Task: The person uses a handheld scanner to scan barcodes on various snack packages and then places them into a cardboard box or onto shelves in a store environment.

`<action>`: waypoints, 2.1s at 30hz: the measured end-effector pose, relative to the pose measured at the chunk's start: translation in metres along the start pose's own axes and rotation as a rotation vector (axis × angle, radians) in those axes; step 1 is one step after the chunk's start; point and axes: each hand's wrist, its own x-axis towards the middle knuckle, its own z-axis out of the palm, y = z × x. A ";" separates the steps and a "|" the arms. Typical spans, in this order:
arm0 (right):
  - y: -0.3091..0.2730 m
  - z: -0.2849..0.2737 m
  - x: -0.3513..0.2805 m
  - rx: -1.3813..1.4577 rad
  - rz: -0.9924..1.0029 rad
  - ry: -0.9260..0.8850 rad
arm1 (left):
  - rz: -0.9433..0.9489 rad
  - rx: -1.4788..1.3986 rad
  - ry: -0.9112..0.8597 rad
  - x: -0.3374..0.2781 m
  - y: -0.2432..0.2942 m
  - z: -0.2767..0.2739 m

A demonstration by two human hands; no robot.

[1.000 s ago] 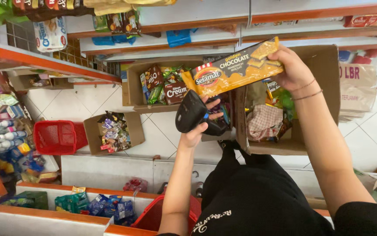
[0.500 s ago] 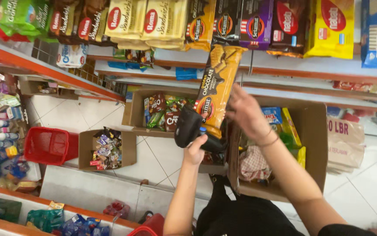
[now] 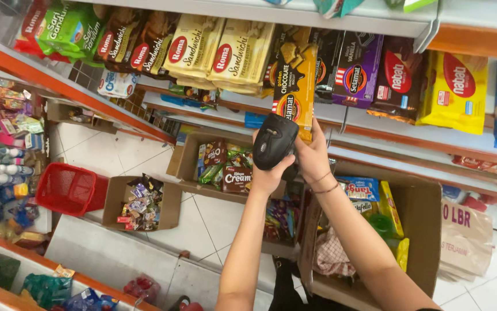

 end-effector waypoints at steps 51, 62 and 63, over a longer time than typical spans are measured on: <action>0.112 -0.243 -0.395 -0.869 0.463 0.264 | -0.804 0.222 -0.144 -0.335 -0.069 -0.050; 0.015 -0.377 -0.360 -0.812 0.354 0.231 | -0.408 0.520 -0.123 -0.274 -0.114 0.080; 0.009 -0.390 -0.352 -0.734 0.319 0.209 | -0.358 0.533 -0.102 -0.271 -0.124 0.097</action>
